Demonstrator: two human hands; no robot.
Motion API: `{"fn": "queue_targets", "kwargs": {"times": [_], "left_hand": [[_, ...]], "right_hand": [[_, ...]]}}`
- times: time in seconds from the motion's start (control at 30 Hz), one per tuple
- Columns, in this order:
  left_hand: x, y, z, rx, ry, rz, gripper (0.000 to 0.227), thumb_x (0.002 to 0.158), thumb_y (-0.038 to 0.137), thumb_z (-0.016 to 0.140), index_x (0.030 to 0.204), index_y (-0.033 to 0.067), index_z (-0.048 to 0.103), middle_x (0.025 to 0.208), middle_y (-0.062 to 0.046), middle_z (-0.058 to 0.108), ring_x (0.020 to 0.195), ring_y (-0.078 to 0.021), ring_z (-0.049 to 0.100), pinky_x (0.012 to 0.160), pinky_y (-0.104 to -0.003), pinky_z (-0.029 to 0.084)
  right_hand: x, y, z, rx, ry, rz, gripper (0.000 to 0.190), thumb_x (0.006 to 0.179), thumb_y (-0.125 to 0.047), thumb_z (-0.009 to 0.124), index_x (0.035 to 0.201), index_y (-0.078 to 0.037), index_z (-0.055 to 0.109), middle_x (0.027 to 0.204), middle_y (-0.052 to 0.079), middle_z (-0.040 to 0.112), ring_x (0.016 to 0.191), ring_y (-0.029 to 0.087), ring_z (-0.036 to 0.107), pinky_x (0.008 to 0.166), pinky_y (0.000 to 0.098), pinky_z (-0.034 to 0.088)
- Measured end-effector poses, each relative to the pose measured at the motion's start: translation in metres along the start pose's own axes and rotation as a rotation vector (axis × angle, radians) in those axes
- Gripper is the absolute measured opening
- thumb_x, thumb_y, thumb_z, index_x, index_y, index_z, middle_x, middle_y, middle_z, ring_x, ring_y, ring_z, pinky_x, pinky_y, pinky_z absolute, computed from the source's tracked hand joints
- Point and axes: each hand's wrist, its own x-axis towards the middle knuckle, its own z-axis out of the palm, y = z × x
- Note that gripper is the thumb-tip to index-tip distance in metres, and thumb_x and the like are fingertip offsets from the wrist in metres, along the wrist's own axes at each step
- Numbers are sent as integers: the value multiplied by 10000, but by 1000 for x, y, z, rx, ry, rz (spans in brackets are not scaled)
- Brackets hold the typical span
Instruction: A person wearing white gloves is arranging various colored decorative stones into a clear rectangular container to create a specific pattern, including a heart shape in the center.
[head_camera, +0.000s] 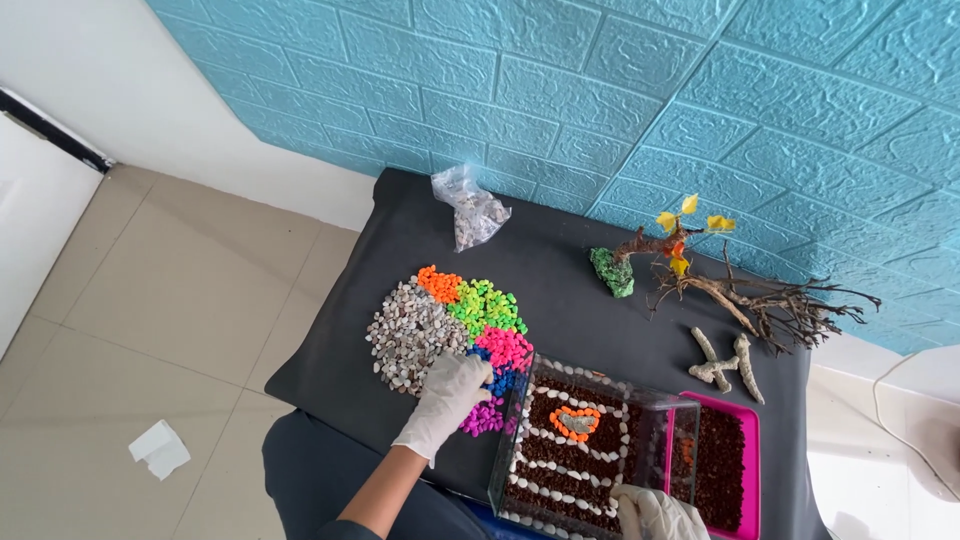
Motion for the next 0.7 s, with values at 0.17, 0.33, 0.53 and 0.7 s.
{"fn": "queue_targets", "kwargs": {"times": [0.17,0.33,0.53,0.7], "left_hand": [[10,-13,38,683,451,-16,196,772,197,688,743,191,495,626,4,487,582,-150,472,350,-292,373],[12,-25,30,130,245,51,178,887,294,730,1028,218,655,909,-3,661,680,-198,637,736,-376,479],[31,-14,27,73,246,190,274,803,276,837,995,217,650,936,12,580,733,-180,588,837,-379,452],[46,-10,9,26,236,125,161,810,186,817,891,191,677,741,17,694,589,-149,647,709,-328,555]], "right_hand": [[-7,24,24,-77,-37,80,88,794,-215,746,763,-294,773,689,-152,790,665,55,753,800,271,574],[-19,98,81,4,-75,-35,122,818,-270,686,749,-255,786,740,-135,814,529,57,731,553,234,621],[-17,96,80,-1,-97,20,146,801,-232,677,734,-278,799,671,-122,803,471,67,706,535,233,616],[-19,96,78,1,-51,-23,147,814,-224,670,723,-254,782,707,-151,815,490,47,709,542,227,602]]}}
